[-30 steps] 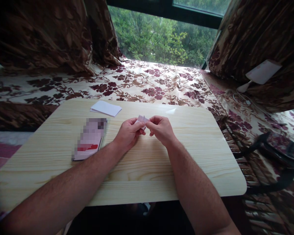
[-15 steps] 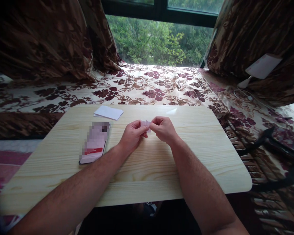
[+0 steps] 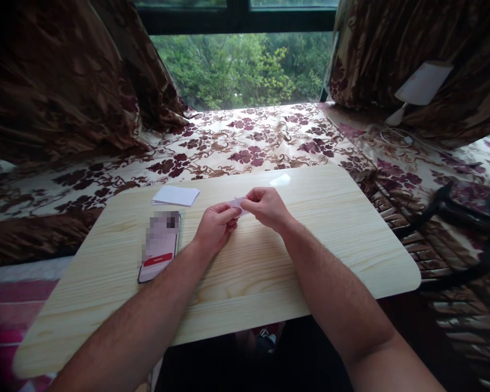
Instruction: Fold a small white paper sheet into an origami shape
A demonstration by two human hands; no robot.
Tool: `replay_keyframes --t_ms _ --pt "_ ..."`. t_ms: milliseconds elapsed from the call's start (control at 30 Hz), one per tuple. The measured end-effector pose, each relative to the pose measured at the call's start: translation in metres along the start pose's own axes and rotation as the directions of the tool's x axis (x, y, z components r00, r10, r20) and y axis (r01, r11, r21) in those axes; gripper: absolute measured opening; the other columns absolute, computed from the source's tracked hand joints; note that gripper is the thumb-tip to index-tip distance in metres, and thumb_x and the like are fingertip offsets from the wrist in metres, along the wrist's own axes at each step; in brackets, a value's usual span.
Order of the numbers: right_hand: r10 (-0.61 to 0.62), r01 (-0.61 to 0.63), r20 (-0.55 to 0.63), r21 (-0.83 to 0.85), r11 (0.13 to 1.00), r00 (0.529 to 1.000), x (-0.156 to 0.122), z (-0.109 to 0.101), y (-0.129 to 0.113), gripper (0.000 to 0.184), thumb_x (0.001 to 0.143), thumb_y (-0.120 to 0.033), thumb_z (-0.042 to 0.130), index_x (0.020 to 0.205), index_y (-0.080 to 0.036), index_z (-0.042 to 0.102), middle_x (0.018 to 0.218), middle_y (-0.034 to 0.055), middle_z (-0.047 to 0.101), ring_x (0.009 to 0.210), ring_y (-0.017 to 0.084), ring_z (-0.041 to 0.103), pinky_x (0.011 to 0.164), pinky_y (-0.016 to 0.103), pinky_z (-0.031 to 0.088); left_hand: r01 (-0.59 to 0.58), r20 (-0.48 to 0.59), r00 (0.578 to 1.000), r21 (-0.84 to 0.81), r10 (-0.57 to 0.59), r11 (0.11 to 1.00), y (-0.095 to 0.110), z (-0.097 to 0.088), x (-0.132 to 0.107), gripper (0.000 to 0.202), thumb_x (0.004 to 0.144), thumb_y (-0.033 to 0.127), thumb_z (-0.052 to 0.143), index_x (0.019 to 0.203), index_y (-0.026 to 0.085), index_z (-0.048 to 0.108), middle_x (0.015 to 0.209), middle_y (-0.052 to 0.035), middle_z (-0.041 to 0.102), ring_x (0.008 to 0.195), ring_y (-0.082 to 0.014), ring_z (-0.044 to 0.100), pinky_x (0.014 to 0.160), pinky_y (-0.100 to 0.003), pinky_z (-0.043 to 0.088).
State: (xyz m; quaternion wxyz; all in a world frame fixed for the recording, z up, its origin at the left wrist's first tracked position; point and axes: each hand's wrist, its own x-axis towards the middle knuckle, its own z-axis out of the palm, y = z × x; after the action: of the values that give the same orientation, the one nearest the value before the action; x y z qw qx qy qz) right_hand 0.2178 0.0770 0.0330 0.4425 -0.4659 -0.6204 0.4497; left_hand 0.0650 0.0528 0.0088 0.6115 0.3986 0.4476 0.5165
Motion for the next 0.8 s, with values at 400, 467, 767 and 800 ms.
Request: replay_keyframes --t_ms 400,467,767,800 --pt "-0.098 0.102 0.031 -0.148 0.984 0.995 0.003 -0.002 0.005 0.017 0.075 -0.028 0.059 0.062 -0.016 0.057 0.055 -0.0045 0.047 0.053 0.008 0.038 0.047 0.022 0.027 -0.075 -0.028 0.997 0.097 0.078 0.992 -0.003 0.001 -0.002 0.027 0.068 0.029 0.073 0.059 0.018 0.05 0.048 0.0061 0.044 0.044 -0.0053 0.036 0.044 -0.02 0.025" --pt "-0.119 0.123 0.036 -0.175 0.977 0.992 0.002 -0.002 0.005 0.018 0.075 -0.027 0.059 0.06 -0.016 0.056 0.054 -0.0046 0.047 0.053 0.008 0.038 0.047 0.022 0.027 -0.078 -0.013 0.997 0.093 0.08 0.993 -0.003 0.001 -0.002 0.026 0.068 0.029 0.074 0.06 0.017 0.052 0.049 0.0059 0.044 0.045 -0.0053 0.036 0.044 -0.02 0.024" --pt "-0.052 0.047 0.053 0.101 0.994 0.997 0.0 0.001 -0.002 0.026 0.076 -0.04 0.069 0.083 -0.016 0.065 0.067 -0.0012 0.061 0.054 0.009 0.049 0.048 0.022 0.037 -0.004 -0.04 0.999 -0.098 0.0 0.995 0.007 0.001 0.0 0.026 0.062 0.024 0.077 0.067 0.017 0.052 0.055 0.0071 0.045 0.046 -0.0042 0.037 0.042 -0.018 0.025" --pt "-0.069 0.066 0.014 0.137 0.988 0.998 -0.001 0.003 -0.001 0.028 0.077 -0.04 0.069 0.09 -0.016 0.065 0.071 -0.0008 0.063 0.054 0.01 0.051 0.049 0.022 0.039 -0.01 -0.057 0.998 -0.135 0.003 0.991 0.007 0.0 0.001 0.026 0.062 0.024 0.077 0.07 0.017 0.053 0.057 0.0067 0.047 0.047 -0.0043 0.039 0.043 -0.018 0.027"
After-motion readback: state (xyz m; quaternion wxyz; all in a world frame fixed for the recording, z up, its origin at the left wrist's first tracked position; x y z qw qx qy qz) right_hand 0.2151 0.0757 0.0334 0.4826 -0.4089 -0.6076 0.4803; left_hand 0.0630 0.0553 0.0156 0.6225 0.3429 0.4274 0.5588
